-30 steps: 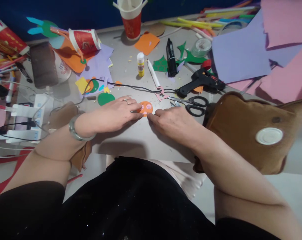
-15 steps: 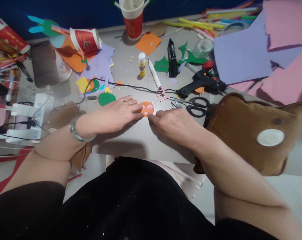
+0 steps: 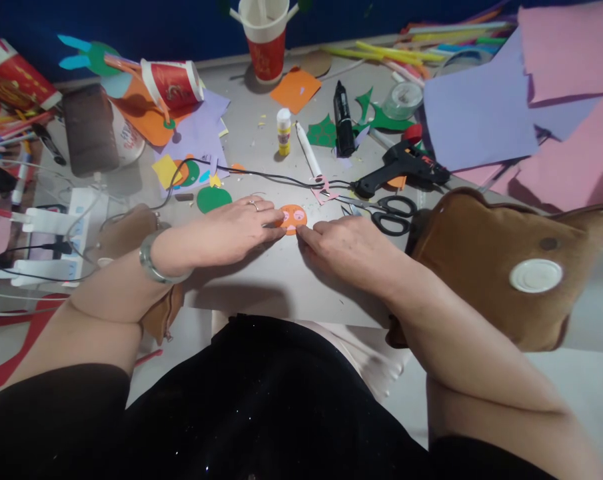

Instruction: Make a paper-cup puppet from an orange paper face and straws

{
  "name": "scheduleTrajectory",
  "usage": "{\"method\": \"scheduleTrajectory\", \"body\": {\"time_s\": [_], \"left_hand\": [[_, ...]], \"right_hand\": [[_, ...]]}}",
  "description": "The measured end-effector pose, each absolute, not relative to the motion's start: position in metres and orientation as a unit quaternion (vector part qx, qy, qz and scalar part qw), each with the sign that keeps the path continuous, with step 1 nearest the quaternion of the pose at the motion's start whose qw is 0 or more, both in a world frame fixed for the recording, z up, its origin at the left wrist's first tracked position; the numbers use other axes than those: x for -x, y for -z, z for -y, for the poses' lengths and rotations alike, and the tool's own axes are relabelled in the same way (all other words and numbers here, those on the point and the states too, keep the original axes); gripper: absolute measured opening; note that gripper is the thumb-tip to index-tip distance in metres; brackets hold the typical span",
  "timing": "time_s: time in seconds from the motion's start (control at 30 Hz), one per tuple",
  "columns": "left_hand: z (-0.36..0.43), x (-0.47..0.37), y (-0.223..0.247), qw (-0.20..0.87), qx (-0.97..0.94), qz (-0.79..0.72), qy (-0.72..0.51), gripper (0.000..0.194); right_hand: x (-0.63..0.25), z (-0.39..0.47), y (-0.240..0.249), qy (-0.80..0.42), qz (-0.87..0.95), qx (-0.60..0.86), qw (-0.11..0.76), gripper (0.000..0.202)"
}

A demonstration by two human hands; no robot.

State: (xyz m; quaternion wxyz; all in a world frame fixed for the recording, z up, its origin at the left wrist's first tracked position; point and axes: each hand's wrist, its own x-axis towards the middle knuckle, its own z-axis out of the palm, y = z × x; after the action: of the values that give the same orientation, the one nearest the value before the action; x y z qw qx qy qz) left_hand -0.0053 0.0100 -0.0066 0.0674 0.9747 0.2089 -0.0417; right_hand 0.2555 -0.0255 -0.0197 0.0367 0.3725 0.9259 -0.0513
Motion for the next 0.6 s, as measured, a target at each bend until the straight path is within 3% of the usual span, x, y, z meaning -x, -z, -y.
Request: {"method": "scheduleTrajectory", "body": {"time_s": [0.6], "left_hand": [[-0.0053, 0.0042, 0.0071, 0.063, -0.973, -0.221, 0.018, 0.045]], "right_hand": [[-0.2573, 0.0265, 0.021, 0.044, -0.932, -0.355, 0.051, 0.048]]}}
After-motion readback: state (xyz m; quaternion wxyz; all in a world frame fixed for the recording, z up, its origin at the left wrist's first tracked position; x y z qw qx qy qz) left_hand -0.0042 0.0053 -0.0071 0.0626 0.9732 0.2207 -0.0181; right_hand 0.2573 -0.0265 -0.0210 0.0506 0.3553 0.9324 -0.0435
